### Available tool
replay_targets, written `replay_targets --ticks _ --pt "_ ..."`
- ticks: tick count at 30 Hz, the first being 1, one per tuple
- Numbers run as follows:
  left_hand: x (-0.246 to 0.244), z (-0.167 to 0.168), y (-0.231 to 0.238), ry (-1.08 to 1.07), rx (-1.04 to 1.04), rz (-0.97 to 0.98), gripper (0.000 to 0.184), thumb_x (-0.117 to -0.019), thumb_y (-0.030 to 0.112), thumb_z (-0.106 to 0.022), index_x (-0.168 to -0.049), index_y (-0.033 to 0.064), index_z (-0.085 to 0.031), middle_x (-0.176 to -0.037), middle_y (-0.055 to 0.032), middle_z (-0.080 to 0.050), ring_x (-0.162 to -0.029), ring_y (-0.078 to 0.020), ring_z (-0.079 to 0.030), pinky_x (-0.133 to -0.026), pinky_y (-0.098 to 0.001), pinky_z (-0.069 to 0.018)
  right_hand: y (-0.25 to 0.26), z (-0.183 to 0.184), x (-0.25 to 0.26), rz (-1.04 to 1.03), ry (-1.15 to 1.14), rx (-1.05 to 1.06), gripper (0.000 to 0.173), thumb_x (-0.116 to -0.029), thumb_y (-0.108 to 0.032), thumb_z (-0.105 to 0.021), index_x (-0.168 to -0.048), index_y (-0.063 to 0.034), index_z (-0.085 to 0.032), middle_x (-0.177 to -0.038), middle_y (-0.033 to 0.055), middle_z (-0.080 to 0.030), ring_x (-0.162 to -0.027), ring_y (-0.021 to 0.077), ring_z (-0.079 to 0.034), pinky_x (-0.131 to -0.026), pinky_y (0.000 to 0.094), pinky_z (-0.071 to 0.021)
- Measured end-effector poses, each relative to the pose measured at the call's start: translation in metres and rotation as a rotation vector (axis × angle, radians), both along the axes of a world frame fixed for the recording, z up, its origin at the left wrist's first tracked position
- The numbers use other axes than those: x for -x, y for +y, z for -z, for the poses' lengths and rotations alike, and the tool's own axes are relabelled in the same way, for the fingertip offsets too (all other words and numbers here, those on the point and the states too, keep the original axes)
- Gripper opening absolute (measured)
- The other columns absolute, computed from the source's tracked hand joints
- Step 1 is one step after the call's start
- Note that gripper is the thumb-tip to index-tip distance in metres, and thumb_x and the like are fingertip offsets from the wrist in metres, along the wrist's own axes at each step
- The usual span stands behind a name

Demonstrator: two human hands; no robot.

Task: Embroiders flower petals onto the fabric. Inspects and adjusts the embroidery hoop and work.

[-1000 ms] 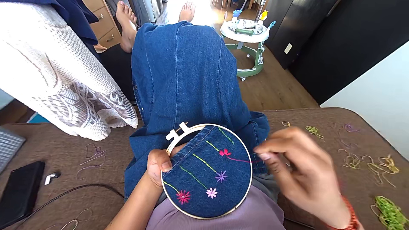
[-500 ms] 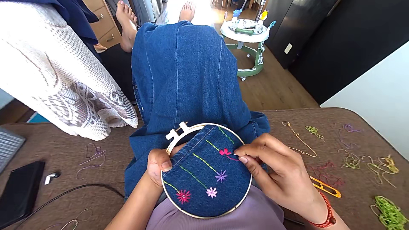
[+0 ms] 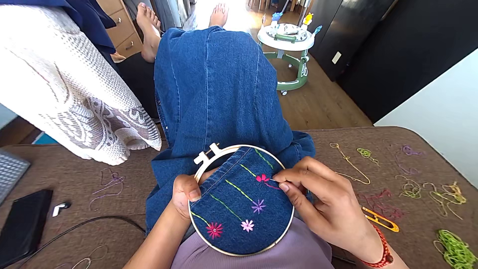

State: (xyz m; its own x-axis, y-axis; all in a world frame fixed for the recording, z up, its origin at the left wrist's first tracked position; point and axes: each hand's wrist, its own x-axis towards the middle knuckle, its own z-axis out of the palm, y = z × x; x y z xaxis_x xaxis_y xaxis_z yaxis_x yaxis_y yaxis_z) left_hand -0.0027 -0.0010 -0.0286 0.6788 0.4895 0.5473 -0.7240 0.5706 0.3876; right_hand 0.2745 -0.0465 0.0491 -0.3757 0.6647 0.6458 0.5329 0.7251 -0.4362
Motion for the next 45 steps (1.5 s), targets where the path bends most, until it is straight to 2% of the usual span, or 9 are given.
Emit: replay_targets --ticks 3,6,9,13,18,23,31,41,45 --pt "-0.002 -0.005 0.000 -0.002 -0.024 0.006 0.043 -0.0972 0.016 -0.057 -0.140 0.0103 -0.060 -0.126 -0.0016 -0.070 -0.113 -0.0073 -0.067 -0.101 -0.0252 -0.0514 0.000 -0.004 0.000 0.022 -0.065 -0.053 0.019 -0.1012 -0.020 -0.056 -0.102 -0.0140 -0.074 -0.087 -0.0054 -0.056 -0.076 -0.0041 -0.053 -0.066 0.0085 -0.0455" --pt "-0.004 -0.018 -0.003 0.035 -0.034 -0.002 0.041 -0.0984 0.019 -0.056 -0.138 0.0101 -0.063 -0.126 -0.0004 -0.071 -0.113 -0.0054 -0.067 -0.099 -0.0226 -0.0528 0.000 -0.011 -0.001 0.038 -0.160 -0.128 0.021 -0.1016 -0.017 -0.053 -0.104 -0.0145 -0.074 -0.088 -0.0033 -0.053 -0.082 0.0017 -0.051 -0.070 0.0118 -0.0431" --pt "-0.002 -0.008 -0.003 0.044 -0.029 -0.027 0.042 -0.0982 0.019 -0.058 -0.139 0.0098 -0.062 -0.124 -0.0013 -0.072 -0.111 -0.0067 -0.068 -0.098 -0.0242 -0.0536 0.004 -0.017 0.000 0.040 -0.194 -0.155 0.022 -0.0983 -0.013 -0.053 -0.100 -0.0145 -0.075 -0.086 -0.0031 -0.053 -0.082 0.0035 -0.052 -0.069 0.0131 -0.0439" --pt "0.001 0.008 -0.002 -0.004 0.001 -0.019 0.046 -0.0957 0.012 -0.056 -0.142 0.0089 -0.058 -0.125 -0.0033 -0.070 -0.113 -0.0094 -0.067 -0.100 -0.0277 -0.0528 0.007 -0.020 0.002 0.023 -0.167 -0.131 0.021 -0.0963 -0.010 -0.053 -0.094 -0.0131 -0.074 -0.086 -0.0036 -0.054 -0.080 0.0022 -0.053 -0.069 0.0128 -0.0442" --pt "0.004 0.013 -0.002 0.003 0.018 -0.005 0.047 -0.0950 0.013 -0.058 -0.142 0.0077 -0.057 -0.125 -0.0059 -0.069 -0.113 -0.0120 -0.068 -0.099 -0.0297 -0.0536 0.009 -0.018 0.004 -0.004 -0.099 -0.063 0.018 -0.0991 -0.014 -0.057 -0.093 -0.0130 -0.074 -0.085 -0.0058 -0.052 -0.077 -0.0018 -0.051 -0.066 0.0101 -0.0430" --pt "0.009 0.023 -0.001 0.001 0.033 0.004 0.046 -0.0966 0.014 -0.058 -0.143 0.0075 -0.057 -0.124 -0.0058 -0.070 -0.111 -0.0120 -0.068 -0.099 -0.0300 -0.0542 0.010 -0.018 0.008 -0.012 -0.053 -0.034 0.017 -0.0985 -0.013 -0.058 -0.092 -0.0116 -0.074 -0.084 -0.0058 -0.051 -0.076 -0.0022 -0.050 -0.064 0.0095 -0.0415" --pt "0.008 0.021 -0.001 -0.017 0.020 0.041 0.046 -0.0964 0.015 -0.058 -0.142 0.0074 -0.056 -0.125 -0.0061 -0.069 -0.113 -0.0129 -0.068 -0.100 -0.0309 -0.0534 0.012 -0.018 0.008 -0.057 0.000 -0.009 0.017 -0.0972 -0.010 -0.059 -0.091 -0.0102 -0.074 -0.083 -0.0053 -0.050 -0.074 -0.0025 -0.049 -0.063 0.0092 -0.0408" --pt "0.009 0.020 -0.001 -0.014 0.058 0.055 0.046 -0.0954 0.014 -0.059 -0.141 0.0077 -0.058 -0.123 -0.0059 -0.070 -0.111 -0.0128 -0.069 -0.099 -0.0307 -0.0542 0.005 -0.017 0.009 0.038 -0.092 -0.139 0.021 -0.0935 -0.006 -0.056 -0.094 -0.0117 -0.077 -0.083 -0.0030 -0.050 -0.079 0.0034 -0.049 -0.068 0.0138 -0.0399" --pt "0.010 0.025 0.000 -0.010 0.036 0.046 0.047 -0.0960 0.016 -0.059 -0.142 0.0083 -0.057 -0.122 -0.0043 -0.070 -0.110 -0.0117 -0.068 -0.099 -0.0304 -0.0539 0.005 -0.015 0.012 0.010 -0.023 -0.063 0.018 -0.0956 -0.009 -0.057 -0.093 -0.0115 -0.075 -0.083 -0.0049 -0.050 -0.075 -0.0021 -0.048 -0.064 0.0092 -0.0398"
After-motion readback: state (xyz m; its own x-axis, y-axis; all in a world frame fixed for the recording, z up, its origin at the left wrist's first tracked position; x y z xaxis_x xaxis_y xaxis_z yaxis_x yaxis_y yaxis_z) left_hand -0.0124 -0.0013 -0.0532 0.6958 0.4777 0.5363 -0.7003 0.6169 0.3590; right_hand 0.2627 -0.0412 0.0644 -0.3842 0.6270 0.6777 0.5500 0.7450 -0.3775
